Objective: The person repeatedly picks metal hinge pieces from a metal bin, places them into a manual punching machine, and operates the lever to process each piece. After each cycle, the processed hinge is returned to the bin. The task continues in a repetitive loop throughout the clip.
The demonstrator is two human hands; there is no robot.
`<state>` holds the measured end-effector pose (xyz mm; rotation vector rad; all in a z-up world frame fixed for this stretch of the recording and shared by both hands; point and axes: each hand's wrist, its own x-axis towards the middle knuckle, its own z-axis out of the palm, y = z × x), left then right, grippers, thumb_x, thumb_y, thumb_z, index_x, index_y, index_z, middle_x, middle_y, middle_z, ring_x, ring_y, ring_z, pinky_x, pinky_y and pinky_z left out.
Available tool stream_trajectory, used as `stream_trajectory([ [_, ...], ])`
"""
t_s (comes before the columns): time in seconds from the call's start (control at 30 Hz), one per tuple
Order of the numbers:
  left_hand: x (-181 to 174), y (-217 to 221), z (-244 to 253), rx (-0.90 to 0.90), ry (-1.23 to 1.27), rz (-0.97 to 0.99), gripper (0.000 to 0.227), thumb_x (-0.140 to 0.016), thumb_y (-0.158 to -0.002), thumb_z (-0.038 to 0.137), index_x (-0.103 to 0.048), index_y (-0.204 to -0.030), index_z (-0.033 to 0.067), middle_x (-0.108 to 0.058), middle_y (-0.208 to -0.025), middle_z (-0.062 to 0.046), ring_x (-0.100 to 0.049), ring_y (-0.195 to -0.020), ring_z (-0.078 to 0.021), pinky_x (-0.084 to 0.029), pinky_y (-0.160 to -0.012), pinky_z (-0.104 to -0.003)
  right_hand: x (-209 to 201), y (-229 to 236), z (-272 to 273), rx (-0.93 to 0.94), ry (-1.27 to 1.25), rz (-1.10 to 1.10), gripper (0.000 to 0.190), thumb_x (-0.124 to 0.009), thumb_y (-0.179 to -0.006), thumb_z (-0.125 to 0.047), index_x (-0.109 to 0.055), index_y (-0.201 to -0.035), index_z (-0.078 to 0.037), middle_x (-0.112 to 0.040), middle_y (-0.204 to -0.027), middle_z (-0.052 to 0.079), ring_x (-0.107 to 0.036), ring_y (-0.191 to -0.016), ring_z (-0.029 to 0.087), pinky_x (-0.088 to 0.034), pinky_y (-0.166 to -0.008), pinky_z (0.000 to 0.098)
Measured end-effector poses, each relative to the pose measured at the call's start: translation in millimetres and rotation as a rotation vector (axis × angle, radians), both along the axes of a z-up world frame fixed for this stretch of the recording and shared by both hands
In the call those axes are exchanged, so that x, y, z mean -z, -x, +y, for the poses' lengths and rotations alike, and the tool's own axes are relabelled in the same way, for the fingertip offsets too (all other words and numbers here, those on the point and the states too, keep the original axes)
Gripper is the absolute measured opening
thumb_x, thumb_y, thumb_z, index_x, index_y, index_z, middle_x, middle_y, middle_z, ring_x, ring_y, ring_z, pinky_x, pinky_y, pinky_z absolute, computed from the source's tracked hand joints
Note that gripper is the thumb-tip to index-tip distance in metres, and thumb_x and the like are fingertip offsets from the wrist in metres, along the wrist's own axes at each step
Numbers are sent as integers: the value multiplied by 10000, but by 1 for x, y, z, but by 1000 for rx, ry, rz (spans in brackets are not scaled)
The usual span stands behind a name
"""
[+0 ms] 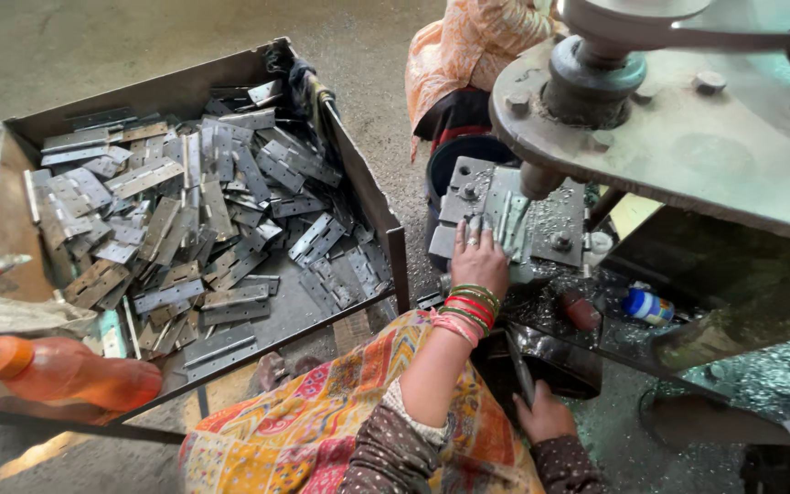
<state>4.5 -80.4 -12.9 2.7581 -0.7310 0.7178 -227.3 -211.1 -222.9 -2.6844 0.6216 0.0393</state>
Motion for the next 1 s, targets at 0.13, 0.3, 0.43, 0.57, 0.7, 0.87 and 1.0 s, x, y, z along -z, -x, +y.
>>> stream_trajectory([
  [0.13, -10, 8, 8, 69, 5, 244, 342, -495, -1010, 254, -722, -1089, 10, -595, -1387, -204, -459, -1441, -364, -146, -1293, -522, -32, -14, -13, -30, -122, 85, 680, -748, -754, -551, -540, -1193, -74, -739, -859, 261, -715, -824, 464, -573, -713, 543],
  [0.3, -10, -9, -5, 18, -110, 339, 309, -492, -938, 194, -737, -1091, 85, -536, -1494, -155, -450, -1407, -271, -124, -1292, -525, -85, -34, -26, -102, 1, 243, 690, -715, -799, -686, -604, -1078, -64, -752, -866, 233, -747, -811, 417, -596, -736, 508],
  [0.43, -8, -29, -20, 34, -12, 238, 324, -508, -933, 218, -732, -1114, 69, -579, -1413, -143, -412, -1454, -300, -130, -1262, -521, -63, -24, -9, 46, -75, 232, 640, -672, -813, -642, -593, -1089, -70, -759, -834, 212, -759, -784, 415, -609, -720, 517],
  [0.57, 0, -22, -17, 47, 15, 228, 328, -517, -952, 199, -726, -1157, 53, -596, -1407, -135, -448, -1430, -297, -129, -1291, -525, -18, -1, 5, 66, -30, 136, 653, -641, -847, -608, -534, -1253, -109, -728, -837, 253, -710, -792, 478, -565, -704, 568],
  [0.7, -3, -20, -12, 63, -20, 255, 319, -534, -915, 190, -741, -1125, 69, -589, -1421, -127, -410, -1478, -304, -119, -1282, -529, -31, -10, -14, 4, -122, 219, 697, -709, -776, -651, -545, -1134, -76, -737, -825, 247, -721, -804, 463, -575, -718, 545],
  [0.87, -10, -44, -13, 42, 14, 273, 320, -530, -894, 187, -754, -1102, 94, -542, -1493, -117, -378, -1487, -286, -98, -1262, -528, -67, -39, -39, -95, -43, 258, 701, -711, -797, -709, -597, -1054, -66, -741, -853, 232, -750, -812, 423, -597, -729, 507],
  [1.0, -10, -62, -22, 43, 25, 263, 342, -532, -888, 228, -749, -1097, 66, -544, -1468, -130, -390, -1454, -290, -86, -1242, -542, -38, -16, -14, -22, -115, 125, 618, -682, -823, -593, -572, -1113, -59, -736, -846, 247, -737, -798, 441, -588, -700, 519],
])
